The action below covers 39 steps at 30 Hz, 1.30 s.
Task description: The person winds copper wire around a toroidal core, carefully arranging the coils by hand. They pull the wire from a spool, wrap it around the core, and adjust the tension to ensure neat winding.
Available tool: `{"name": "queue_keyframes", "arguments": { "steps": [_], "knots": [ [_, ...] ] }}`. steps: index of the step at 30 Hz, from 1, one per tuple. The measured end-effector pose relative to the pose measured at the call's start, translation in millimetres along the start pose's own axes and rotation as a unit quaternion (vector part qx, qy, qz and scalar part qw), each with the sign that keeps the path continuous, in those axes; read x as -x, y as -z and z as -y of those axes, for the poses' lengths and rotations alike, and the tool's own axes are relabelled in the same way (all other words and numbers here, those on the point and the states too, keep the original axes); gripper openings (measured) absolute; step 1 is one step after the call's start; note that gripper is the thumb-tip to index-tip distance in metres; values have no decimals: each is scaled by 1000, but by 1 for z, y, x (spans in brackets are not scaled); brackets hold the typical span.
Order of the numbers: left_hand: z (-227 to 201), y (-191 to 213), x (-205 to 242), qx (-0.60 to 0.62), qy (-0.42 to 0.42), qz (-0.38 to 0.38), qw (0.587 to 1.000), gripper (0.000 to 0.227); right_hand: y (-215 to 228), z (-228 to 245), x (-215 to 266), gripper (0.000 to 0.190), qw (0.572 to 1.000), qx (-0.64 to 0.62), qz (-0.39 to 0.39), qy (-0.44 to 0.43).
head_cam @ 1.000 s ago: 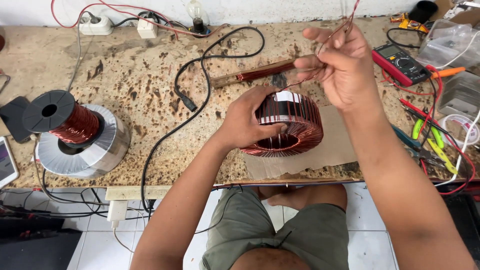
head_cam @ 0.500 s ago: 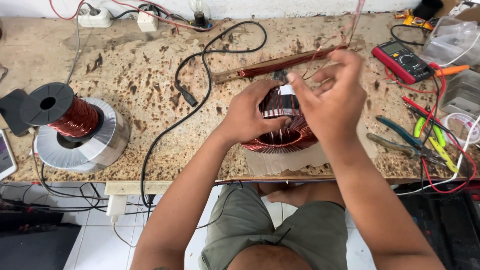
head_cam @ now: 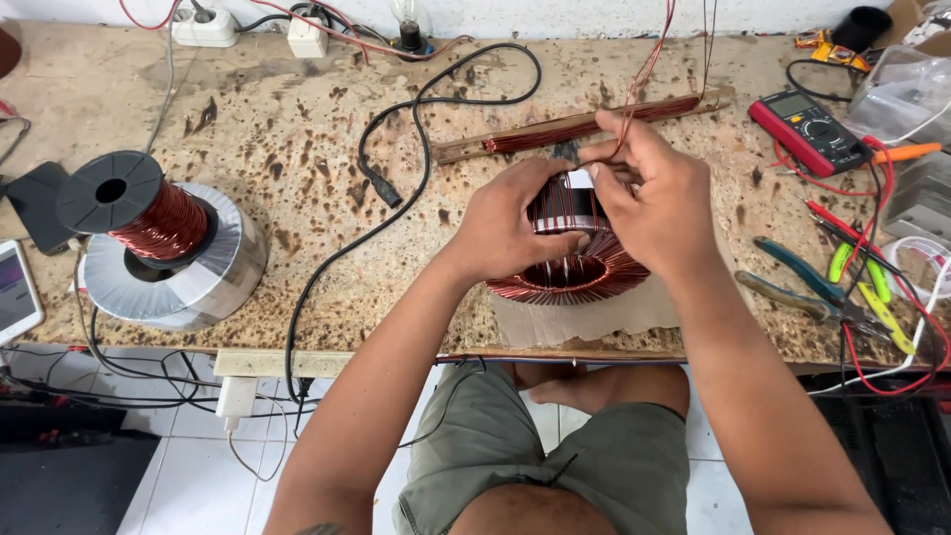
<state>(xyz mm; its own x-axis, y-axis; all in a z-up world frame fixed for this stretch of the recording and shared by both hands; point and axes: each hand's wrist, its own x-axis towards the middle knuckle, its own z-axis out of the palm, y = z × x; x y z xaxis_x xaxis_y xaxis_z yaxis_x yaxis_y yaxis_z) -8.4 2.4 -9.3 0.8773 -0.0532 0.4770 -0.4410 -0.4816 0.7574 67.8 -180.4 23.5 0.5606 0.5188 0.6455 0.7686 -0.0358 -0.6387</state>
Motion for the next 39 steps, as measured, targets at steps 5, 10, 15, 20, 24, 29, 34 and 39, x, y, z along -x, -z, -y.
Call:
{"name": "queue_keyframes", "arguments": {
  "steps": [5,10,15,20,24,29,34,39],
  "knots": [
    [3,-2,0,-3,-3,-4,1000,72,-9,-11,2,35,997,48,-46,36],
    [1,0,1,-5,-1,0,1000,74,-10,-35,-10,16,991,23,-107,79],
    [-4,4,1,-9,-5,8,1000,75,19,-15,-52,11,984,-13,-163,74],
    [8,-1,-1,-121,3,13,993,77,27,8,-51,27,996,18,-83,-30],
    [4,1,0,-55,5,6,998,75,12,7,-14,16,992,108,-58,-22],
    [-2,-1,1,-12,-3,11,1000,73,-10,-9,4,11,970,231,-69,-1],
    [2,0,2,-23,-7,9,1000,75,-7,1,-6,15,988,59,-18,-140],
    [4,-3,2,-29,-9,3,1000,75,-12,-5,-4,11,989,119,-52,-67]
  ]
}}
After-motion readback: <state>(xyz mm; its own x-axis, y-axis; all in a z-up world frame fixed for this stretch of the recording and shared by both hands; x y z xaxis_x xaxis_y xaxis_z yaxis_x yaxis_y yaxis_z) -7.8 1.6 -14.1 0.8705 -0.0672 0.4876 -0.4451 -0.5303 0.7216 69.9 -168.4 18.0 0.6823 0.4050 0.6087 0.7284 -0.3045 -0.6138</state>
